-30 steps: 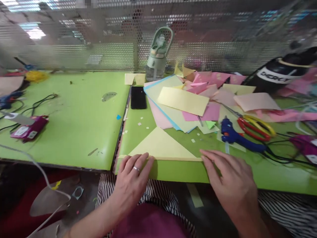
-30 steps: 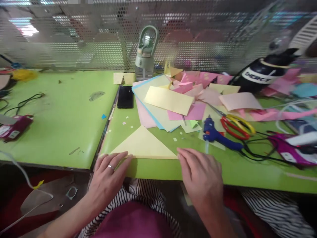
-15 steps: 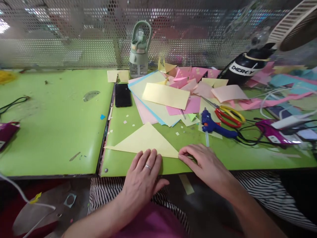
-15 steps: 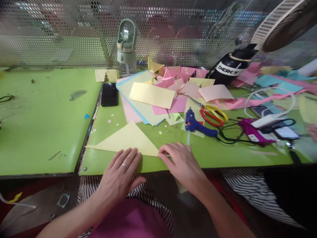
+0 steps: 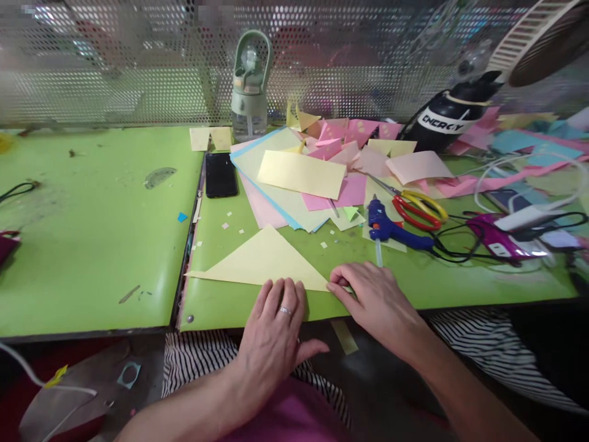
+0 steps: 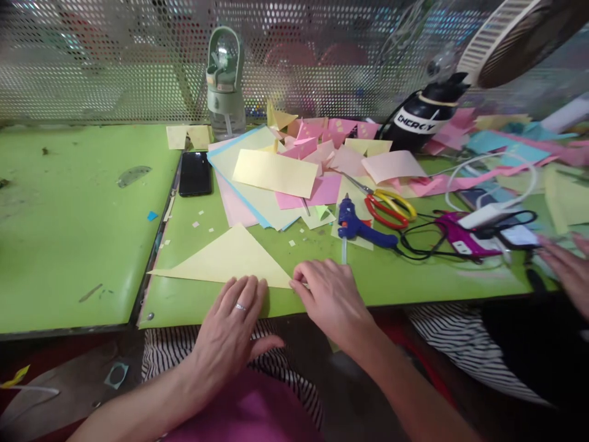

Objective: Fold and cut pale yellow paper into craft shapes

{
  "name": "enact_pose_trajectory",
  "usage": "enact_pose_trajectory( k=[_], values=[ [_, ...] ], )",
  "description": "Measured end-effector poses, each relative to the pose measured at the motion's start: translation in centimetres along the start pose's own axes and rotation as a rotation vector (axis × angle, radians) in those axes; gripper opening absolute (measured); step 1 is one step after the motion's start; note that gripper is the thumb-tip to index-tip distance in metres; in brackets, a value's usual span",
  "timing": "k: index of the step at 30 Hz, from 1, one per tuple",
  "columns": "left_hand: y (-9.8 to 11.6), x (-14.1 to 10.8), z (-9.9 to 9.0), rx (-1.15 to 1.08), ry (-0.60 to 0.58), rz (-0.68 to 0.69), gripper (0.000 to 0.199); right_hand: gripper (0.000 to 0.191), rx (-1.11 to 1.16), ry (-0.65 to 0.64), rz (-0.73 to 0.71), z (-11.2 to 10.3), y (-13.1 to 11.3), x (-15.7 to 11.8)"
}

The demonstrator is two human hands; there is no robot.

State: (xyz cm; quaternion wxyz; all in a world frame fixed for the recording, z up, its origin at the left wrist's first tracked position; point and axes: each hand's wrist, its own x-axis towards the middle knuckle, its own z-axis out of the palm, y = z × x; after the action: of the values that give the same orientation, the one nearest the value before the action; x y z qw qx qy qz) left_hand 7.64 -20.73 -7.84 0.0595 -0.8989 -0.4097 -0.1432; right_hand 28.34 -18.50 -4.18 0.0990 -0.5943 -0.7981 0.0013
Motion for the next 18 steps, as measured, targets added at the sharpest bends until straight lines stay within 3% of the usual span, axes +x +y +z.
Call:
enact_pose_trajectory(
  k=[3,7,12,18],
  values=[
    [0.2,0.5,-0.2,0.032,-0.003,0.002,0.101,0.015,-0.069,0.117,-0.063,0.0,-1.0,-0.4],
    [0.4,0.6,-0.3,0.063,0.009,0.004,0.104,0.028,-0.094,0.246,-0.148,0.3,-3.4,-2.0],
    [0.5,0.2,0.1,0.036,0.016,0.002,0.086,0.049,-0.034,0.245,-0.156,1.9,-5.8,-4.1],
    [-0.1,-0.2,0.6,0.006,0.059,0.003,0.078,0.041,-0.03,0.273,-0.049,2.5,-6.4,-4.2]
  ],
)
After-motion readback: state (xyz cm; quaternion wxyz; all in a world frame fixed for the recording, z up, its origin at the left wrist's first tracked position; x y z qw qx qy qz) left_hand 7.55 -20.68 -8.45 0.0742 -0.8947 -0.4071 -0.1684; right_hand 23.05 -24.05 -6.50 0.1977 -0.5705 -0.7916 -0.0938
